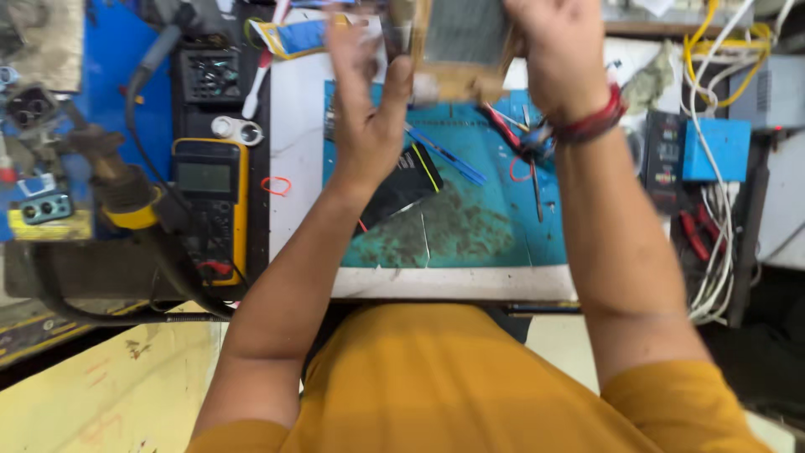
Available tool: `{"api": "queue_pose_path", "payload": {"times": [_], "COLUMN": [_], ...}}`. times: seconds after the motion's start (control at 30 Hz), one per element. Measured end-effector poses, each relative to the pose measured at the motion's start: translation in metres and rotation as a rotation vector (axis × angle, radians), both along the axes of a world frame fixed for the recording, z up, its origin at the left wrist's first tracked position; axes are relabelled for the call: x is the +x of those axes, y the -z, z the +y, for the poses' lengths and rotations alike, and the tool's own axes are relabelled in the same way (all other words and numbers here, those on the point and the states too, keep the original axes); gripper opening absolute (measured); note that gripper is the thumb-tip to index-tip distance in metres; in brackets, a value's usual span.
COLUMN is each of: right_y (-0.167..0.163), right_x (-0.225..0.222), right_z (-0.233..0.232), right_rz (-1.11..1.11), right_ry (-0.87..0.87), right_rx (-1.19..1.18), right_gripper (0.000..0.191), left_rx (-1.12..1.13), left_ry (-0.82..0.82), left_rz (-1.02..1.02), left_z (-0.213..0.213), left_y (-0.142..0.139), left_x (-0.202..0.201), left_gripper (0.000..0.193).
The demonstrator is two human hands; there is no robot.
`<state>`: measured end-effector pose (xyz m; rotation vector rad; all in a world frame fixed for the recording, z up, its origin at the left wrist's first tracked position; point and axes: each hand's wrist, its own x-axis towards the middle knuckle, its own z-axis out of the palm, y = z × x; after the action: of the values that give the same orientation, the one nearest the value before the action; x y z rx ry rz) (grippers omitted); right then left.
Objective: The person secures a smartphone back cover with a rubber band, then uses a hot air gun and a plastic pry tool to heat and pry open the device. The person removes the back cover, exposing internal components, and sets the cover aside.
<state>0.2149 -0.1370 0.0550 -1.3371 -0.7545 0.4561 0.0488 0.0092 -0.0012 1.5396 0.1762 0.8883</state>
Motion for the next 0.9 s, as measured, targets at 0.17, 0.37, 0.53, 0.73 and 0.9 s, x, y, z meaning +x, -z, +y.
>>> {"api": "queue_pose_path", "payload": {"times": [0.17, 0.37, 0.53, 0.73, 0.9], "right_y": [-0.005, 0.02, 0.03, 0.022, 0.01], "right_x": [-0.034, -0.028, 0.022, 0.038, 0.009], "right_z": [0.035, 0.044, -0.031, -0.125, -0.136], "right_rz": [-0.155, 0.168, -0.333, 0.024, 0.188], "right_ry": [-0.031, 0.075, 0.407, 0.423, 0.327], "right_rx": [0.132, 0.107, 0.103, 0.371, 0.366], "right_gripper": [0.012, 0.011, 0.01, 0.025, 0.042], "left_rx": [-0.11, -0.242, -0.02, 1.199, 1.444], "left_ry": [0.036, 0.169, -0.039, -0.089, -0.032], "left_rz": [-0.15, -0.217, -0.065, 0.518, 0.647], "left_z": [0.017, 0.041, 0.058, 0.092, 0.098], "left_y": [-0.004, 0.0, 0.005, -0.005, -0.009], "left_x": [0.016, -0.003, -0.015, -0.004, 0.022], "left_gripper": [0.052, 0.037, 0.036, 0.078, 0.083]}}
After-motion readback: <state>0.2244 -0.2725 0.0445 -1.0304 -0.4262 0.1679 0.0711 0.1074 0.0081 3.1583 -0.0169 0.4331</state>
